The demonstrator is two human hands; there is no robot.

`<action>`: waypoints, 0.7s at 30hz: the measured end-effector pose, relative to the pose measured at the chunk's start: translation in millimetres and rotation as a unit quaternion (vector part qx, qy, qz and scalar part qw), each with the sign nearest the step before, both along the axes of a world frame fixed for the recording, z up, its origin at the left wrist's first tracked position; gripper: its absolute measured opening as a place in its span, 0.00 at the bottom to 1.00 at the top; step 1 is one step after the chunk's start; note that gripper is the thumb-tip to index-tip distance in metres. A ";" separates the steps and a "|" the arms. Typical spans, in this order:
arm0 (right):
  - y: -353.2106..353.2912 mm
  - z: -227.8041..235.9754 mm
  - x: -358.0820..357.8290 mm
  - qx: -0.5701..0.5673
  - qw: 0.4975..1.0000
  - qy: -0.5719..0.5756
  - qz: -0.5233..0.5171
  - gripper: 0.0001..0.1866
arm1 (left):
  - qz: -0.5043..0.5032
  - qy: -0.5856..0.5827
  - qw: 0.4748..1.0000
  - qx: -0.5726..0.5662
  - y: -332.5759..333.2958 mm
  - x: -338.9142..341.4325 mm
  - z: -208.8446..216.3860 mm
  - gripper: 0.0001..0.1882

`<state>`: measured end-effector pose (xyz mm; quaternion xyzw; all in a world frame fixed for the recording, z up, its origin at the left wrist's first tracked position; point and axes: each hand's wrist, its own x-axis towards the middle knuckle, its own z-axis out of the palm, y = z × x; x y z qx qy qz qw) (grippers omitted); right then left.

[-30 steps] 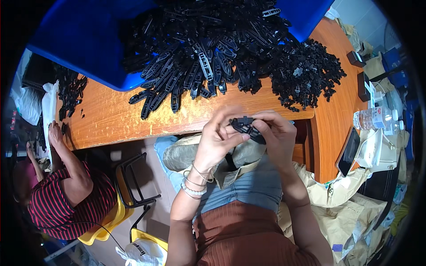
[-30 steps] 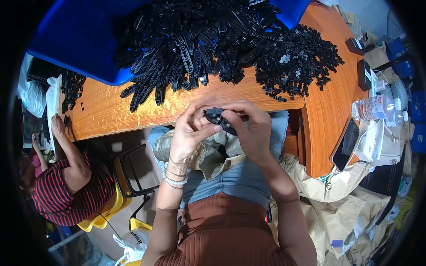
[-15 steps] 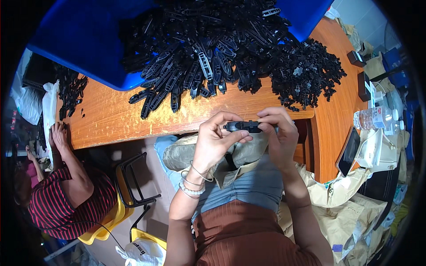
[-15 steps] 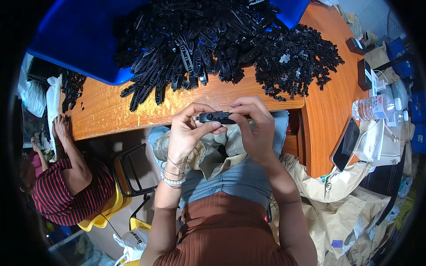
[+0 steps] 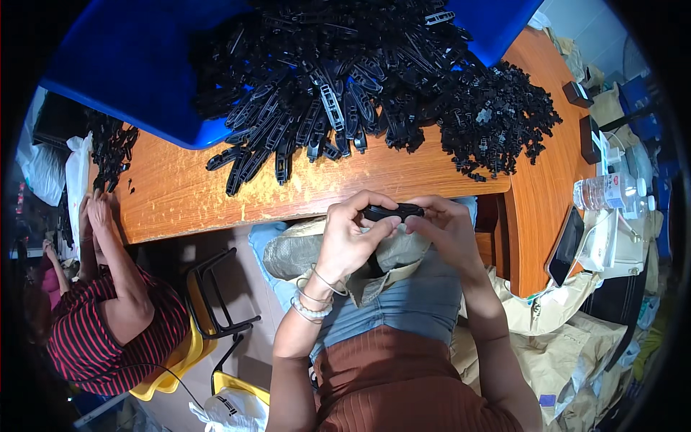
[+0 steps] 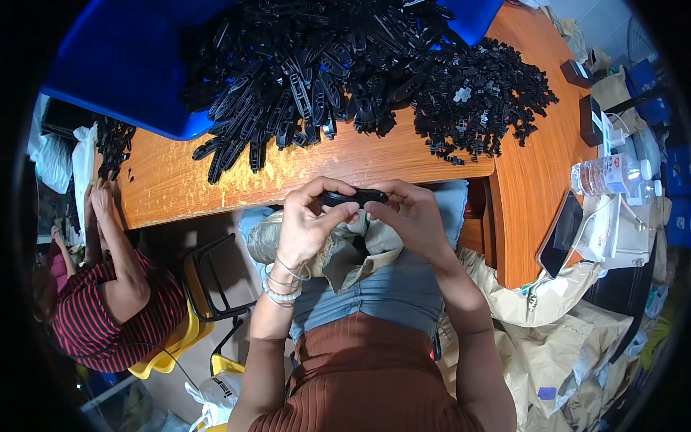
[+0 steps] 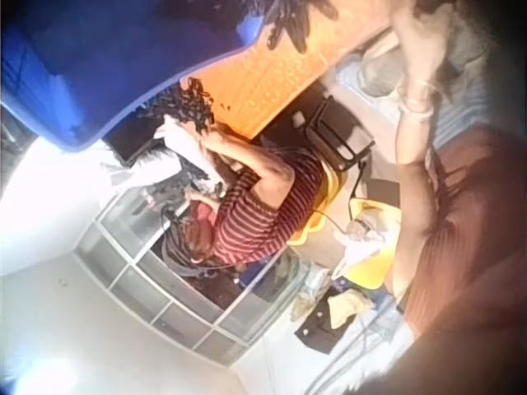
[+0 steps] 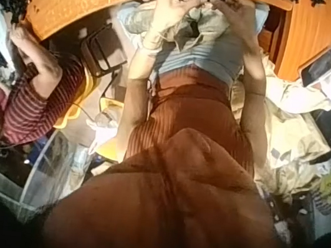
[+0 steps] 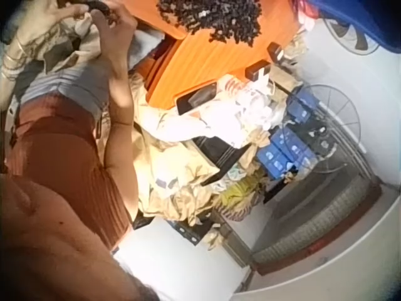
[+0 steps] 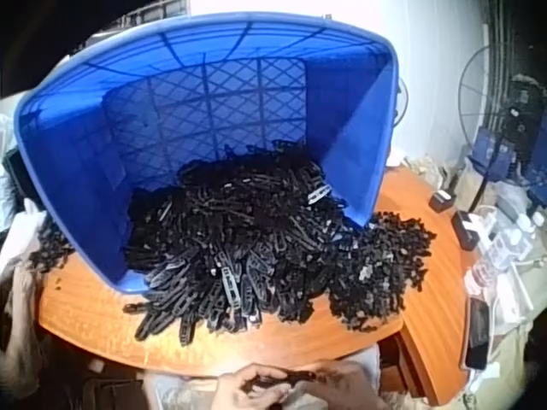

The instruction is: Sorting and manual assembly of small black plastic buckle components at a workstation.

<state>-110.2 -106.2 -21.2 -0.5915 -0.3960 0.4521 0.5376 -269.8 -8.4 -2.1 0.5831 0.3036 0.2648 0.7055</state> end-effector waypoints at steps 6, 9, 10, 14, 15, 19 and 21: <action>1.5 10.9 10.4 -0.038 0.988 -0.109 0.103 0.09 | 0.012 0.079 0.931 0.357 36.8 -1.4 -6.7 0.06; 17.9 -1.1 23.6 0.052 0.956 -0.284 0.041 0.08 | 0.161 0.169 0.842 0.487 61.5 25.8 5.8 0.10; 28.6 -4.8 30.8 0.155 0.913 -0.376 -0.039 0.09 | 0.171 0.214 0.802 0.530 68.8 35.6 6.4 0.13; 71.1 3.0 29.1 0.154 0.816 -0.542 -0.126 0.12 | 0.158 0.318 0.745 0.565 87.0 52.3 0.8 0.16; 74.4 -1.9 28.9 0.136 0.823 -0.537 -0.125 0.14 | 0.146 0.328 0.738 0.572 88.7 53.4 -0.4 0.13; 63.9 -12.5 23.9 0.142 0.831 -0.517 -0.144 0.14 | 0.141 0.304 0.764 0.552 78.8 48.2 -1.1 0.11; 60.5 -14.5 20.9 0.155 0.830 -0.513 -0.153 0.15 | 0.156 0.286 0.768 0.551 75.3 43.5 -3.5 0.10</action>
